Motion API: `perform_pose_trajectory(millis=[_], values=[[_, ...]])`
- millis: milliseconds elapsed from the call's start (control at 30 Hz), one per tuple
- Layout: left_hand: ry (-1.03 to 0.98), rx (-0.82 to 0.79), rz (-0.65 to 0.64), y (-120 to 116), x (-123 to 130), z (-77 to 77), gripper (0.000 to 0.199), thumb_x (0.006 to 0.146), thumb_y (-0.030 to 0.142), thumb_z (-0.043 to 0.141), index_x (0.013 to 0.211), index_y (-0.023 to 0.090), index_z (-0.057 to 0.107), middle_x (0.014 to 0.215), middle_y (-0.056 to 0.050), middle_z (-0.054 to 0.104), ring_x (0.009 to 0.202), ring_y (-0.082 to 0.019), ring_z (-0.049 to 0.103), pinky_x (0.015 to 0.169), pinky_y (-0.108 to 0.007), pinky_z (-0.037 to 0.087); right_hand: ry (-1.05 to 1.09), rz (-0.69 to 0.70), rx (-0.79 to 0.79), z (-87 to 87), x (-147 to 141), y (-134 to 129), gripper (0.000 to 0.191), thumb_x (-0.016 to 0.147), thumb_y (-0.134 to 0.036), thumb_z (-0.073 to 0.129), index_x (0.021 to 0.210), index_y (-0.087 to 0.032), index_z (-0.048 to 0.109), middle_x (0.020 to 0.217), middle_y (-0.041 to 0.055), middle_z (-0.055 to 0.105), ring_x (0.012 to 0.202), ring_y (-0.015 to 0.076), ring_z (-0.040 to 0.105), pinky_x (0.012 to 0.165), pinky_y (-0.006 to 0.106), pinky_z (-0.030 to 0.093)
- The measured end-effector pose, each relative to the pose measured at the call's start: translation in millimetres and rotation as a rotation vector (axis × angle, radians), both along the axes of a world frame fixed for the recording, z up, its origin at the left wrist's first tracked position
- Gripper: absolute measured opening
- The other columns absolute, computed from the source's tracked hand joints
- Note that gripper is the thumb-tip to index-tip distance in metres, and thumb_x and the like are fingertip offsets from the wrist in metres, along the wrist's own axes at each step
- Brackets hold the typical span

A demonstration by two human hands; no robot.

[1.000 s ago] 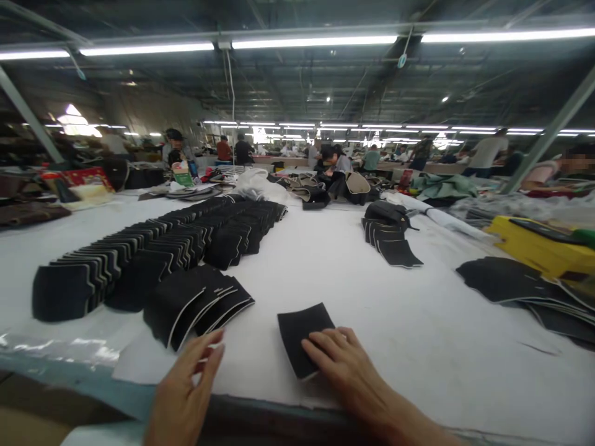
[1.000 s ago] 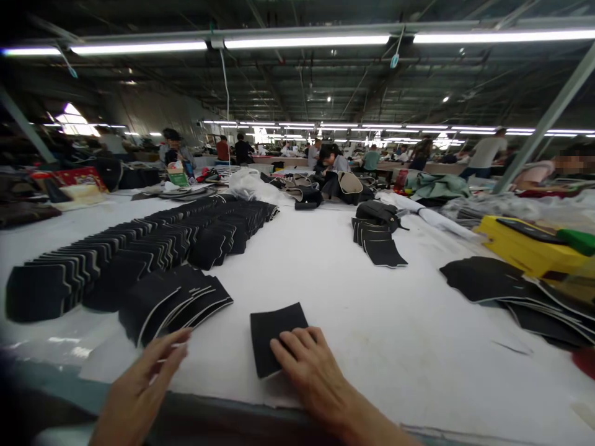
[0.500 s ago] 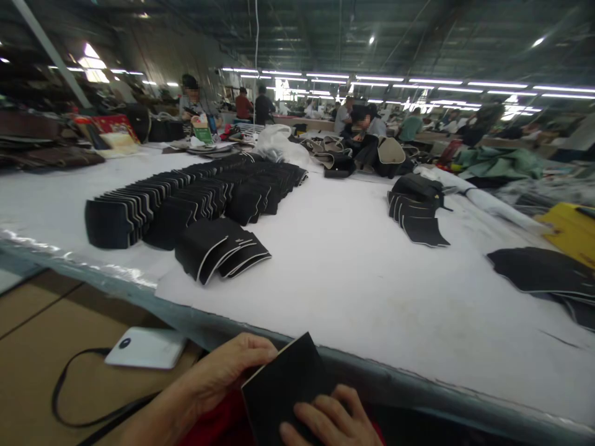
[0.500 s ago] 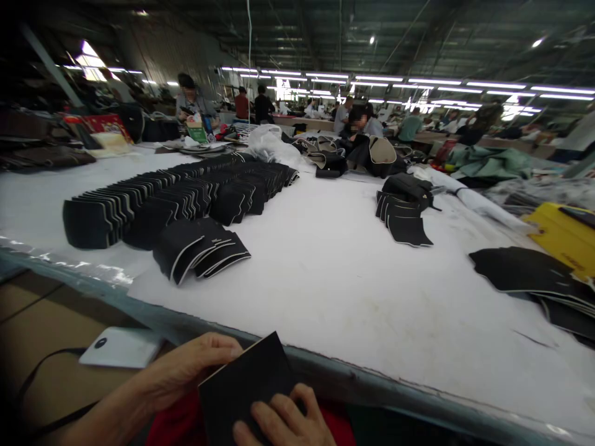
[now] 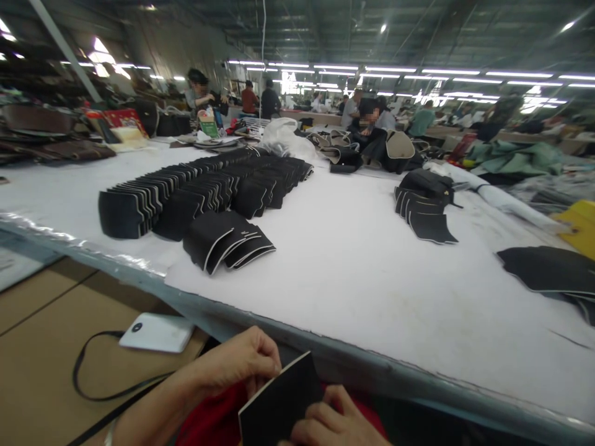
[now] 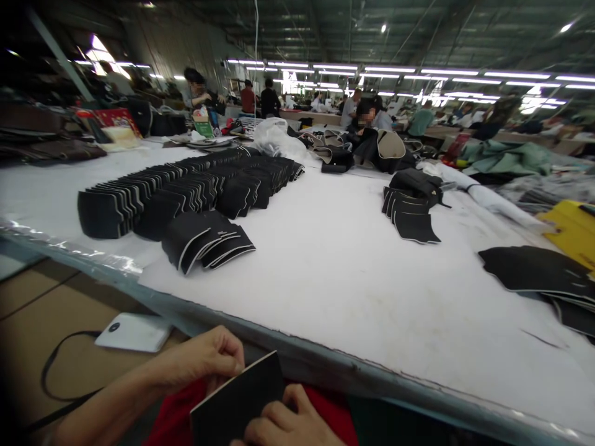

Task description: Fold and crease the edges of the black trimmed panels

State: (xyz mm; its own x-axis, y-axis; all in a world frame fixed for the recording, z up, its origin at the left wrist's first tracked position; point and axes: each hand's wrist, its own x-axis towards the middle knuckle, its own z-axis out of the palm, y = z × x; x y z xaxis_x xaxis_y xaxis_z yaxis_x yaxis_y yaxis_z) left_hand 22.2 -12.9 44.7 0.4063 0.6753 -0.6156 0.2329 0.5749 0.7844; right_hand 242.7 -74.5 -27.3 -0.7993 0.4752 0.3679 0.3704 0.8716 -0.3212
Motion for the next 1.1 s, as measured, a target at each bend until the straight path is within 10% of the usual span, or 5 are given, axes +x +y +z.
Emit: perform_pose_trajectory(millis=[167, 300, 1100], values=[[-0.028, 0.021, 0.002, -7.5, 8.3, -7.2, 0.009, 0.057, 0.020, 0.062, 0.057, 0.012, 0.065, 0.046, 0.001, 0.055, 0.044, -0.010, 0.046, 0.044, -0.019, 0.031, -0.148, 0.265, -0.413, 72.5, 13.1, 28.3, 0.023, 0.100, -0.034, 0.050, 0.120, -0.025, 0.056, 0.109, 0.0014, 0.066, 0.100, 0.0158, 0.059, 0.091, 0.032, 0.038], [-0.072, 0.002, 0.008, -8.7, 12.7, -1.4, 0.008, 0.057, 0.020, 0.063, 0.057, 0.012, 0.063, 0.046, 0.002, 0.054, 0.043, -0.009, 0.043, 0.044, -0.020, 0.028, -0.040, 0.003, -0.502, 107.2, 13.4, 41.0, 0.034, 0.093, -0.026, 0.061, 0.126, -0.023, 0.052, 0.118, 0.0064, 0.060, 0.106, 0.0212, 0.053, 0.093, 0.036, 0.037], [-0.058, 0.097, -0.007, -23.3, 28.2, 0.4, 0.018, 0.062, 0.025, 0.062, 0.054, 0.016, 0.048, 0.050, 0.007, 0.036, 0.051, -0.007, 0.023, 0.049, -0.025, 0.014, -0.108, -0.005, -0.267, 74.2, 3.0, 45.7, 0.023, 0.087, -0.031, 0.070, 0.095, -0.019, 0.052, 0.098, 0.0020, 0.059, 0.097, 0.0192, 0.049, 0.088, 0.037, 0.032]])
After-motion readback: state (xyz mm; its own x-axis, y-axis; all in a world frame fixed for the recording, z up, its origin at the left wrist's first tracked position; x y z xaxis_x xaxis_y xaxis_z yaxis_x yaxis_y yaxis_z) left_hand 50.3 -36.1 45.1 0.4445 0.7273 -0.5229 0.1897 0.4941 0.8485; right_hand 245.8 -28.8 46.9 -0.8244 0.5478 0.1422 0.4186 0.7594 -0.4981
